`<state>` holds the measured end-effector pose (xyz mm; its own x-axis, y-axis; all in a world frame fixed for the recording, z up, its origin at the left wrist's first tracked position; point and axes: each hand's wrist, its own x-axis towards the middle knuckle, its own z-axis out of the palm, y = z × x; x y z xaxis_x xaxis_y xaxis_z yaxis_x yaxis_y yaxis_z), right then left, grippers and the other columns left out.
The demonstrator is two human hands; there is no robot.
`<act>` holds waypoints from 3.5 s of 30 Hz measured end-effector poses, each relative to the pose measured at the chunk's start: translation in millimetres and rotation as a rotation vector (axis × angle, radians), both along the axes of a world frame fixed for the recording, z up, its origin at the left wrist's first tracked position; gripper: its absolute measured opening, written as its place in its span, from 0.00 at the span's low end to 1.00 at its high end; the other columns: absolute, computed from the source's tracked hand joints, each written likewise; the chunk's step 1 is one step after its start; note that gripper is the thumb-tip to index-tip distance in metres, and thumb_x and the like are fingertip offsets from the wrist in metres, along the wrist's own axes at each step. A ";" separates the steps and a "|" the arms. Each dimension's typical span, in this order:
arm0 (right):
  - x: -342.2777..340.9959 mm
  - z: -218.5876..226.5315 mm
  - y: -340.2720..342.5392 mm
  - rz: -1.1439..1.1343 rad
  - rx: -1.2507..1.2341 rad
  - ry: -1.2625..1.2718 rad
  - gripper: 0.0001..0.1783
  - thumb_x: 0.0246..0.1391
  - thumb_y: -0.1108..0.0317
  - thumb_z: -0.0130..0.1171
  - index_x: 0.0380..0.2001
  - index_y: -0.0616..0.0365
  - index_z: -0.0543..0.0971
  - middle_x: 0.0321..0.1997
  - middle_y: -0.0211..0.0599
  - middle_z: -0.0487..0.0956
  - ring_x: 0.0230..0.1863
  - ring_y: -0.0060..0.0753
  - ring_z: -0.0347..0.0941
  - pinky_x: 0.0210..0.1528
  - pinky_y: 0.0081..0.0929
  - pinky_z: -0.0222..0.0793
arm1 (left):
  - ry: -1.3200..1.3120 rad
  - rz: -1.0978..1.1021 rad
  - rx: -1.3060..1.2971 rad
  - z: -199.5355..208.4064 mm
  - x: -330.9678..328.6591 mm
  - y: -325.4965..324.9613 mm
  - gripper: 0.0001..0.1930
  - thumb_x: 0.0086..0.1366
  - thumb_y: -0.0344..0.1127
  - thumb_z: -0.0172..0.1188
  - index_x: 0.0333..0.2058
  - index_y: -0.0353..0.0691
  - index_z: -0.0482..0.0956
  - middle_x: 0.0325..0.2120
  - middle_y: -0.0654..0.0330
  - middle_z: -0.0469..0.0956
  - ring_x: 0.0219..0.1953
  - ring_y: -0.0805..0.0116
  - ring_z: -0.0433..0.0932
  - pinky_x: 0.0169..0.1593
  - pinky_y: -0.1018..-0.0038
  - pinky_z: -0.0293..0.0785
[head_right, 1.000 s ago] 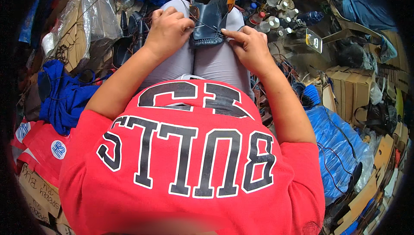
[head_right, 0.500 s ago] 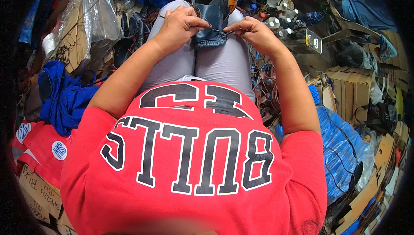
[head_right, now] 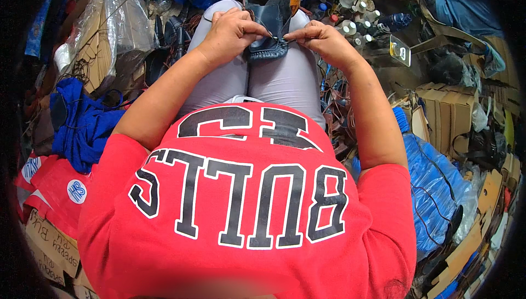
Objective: The recorder is hand-stitching the leather upper of a shoe using a needle and thread.
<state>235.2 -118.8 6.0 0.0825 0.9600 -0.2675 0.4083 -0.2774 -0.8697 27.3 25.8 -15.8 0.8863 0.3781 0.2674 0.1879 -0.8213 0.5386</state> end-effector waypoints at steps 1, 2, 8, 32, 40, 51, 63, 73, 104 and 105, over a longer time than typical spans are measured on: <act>-0.6 1.7 0.5 0.001 0.000 0.001 0.25 0.43 0.85 0.49 0.41 0.50 0.82 0.31 0.27 0.69 0.37 0.23 0.66 0.44 0.17 0.62 | 0.018 -0.004 -0.023 0.0 1.5 0.9 0.07 0.54 0.36 0.61 0.30 0.60 0.85 0.25 0.72 0.72 0.40 0.71 0.69 0.47 0.65 0.54; -2.0 4.4 1.4 0.010 -0.003 -0.010 0.24 0.43 0.84 0.50 0.42 0.49 0.82 0.31 0.27 0.69 0.37 0.23 0.66 0.44 0.17 0.62 | 0.019 -0.002 -0.023 -1.4 4.3 2.6 0.07 0.54 0.36 0.61 0.30 0.60 0.85 0.25 0.72 0.72 0.40 0.71 0.69 0.47 0.65 0.54; 0.2 -1.8 0.7 0.036 0.012 -0.064 0.20 0.47 0.80 0.55 0.43 0.50 0.81 0.31 0.24 0.71 0.36 0.19 0.67 0.43 0.15 0.63 | -0.058 -0.197 0.149 6.5 17.6 11.5 0.08 0.50 0.33 0.64 0.31 0.55 0.84 0.25 0.70 0.72 0.38 0.69 0.70 0.46 0.67 0.55; -18.6 14.8 20.7 -0.021 -0.167 -0.080 0.07 0.49 0.68 0.63 0.29 0.61 0.78 0.27 0.22 0.76 0.31 0.13 0.68 0.36 0.14 0.63 | 0.210 -0.029 -0.068 20.8 22.3 -7.9 0.07 0.51 0.40 0.64 0.31 0.52 0.82 0.27 0.67 0.80 0.39 0.64 0.74 0.44 0.62 0.60; -0.9 6.3 -5.8 -0.145 -0.012 0.036 0.08 0.49 0.68 0.64 0.29 0.60 0.78 0.27 0.24 0.74 0.31 0.16 0.67 0.37 0.16 0.63 | 0.198 -0.048 -0.005 28.3 1.2 -1.7 0.03 0.54 0.34 0.59 0.29 0.46 0.79 0.27 0.63 0.80 0.38 0.59 0.73 0.41 0.61 0.64; 9.0 -11.8 -68.9 -0.249 -0.003 0.129 0.09 0.53 0.67 0.59 0.34 0.59 0.75 0.31 0.23 0.72 0.36 0.17 0.66 0.42 0.17 0.62 | 0.241 -0.106 -0.190 24.6 13.1 -11.0 0.07 0.60 0.30 0.51 0.36 0.40 0.75 0.29 0.48 0.78 0.36 0.47 0.77 0.40 0.61 0.71; 0.2 27.2 -41.1 -0.157 0.291 -0.409 0.06 0.49 0.72 0.58 0.29 0.60 0.72 0.29 0.37 0.72 0.32 0.32 0.69 0.37 0.26 0.66 | 0.240 -0.122 -0.150 19.1 13.0 -10.3 0.08 0.60 0.33 0.51 0.36 0.42 0.76 0.29 0.48 0.78 0.34 0.47 0.77 0.37 0.60 0.72; 8.5 37.0 1.5 -0.029 0.288 -0.784 0.07 0.48 0.64 0.59 0.32 0.51 0.76 0.36 0.33 0.75 0.43 0.41 0.72 0.47 0.38 0.63 | 0.191 -0.126 -0.036 16.4 12.3 -14.0 0.06 0.56 0.30 0.52 0.32 0.41 0.76 0.24 0.49 0.78 0.32 0.49 0.77 0.35 0.57 0.71; -10.8 45.0 -14.2 0.158 0.031 -0.052 0.12 0.54 0.62 0.58 0.28 0.61 0.76 0.27 0.29 0.74 0.29 0.20 0.68 0.31 0.19 0.64 | -0.015 -0.208 -0.097 41.4 -63.3 5.3 0.05 0.54 0.25 0.61 0.31 0.38 0.75 0.26 0.57 0.74 0.28 0.60 0.74 0.33 0.70 0.71; 3.8 32.1 -29.4 0.081 0.055 -0.208 0.10 0.53 0.65 0.58 0.30 0.62 0.77 0.29 0.31 0.75 0.32 0.23 0.69 0.35 0.21 0.65 | 0.020 -0.153 0.032 44.3 -81.9 21.8 0.06 0.53 0.25 0.61 0.30 0.37 0.75 0.27 0.55 0.74 0.28 0.57 0.73 0.33 0.70 0.71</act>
<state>239.0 -148.3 38.0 0.0520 0.9784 -0.2002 0.5991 -0.1909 -0.7776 -54.6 47.6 28.5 0.9381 0.2299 0.2591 0.0694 -0.8576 0.5096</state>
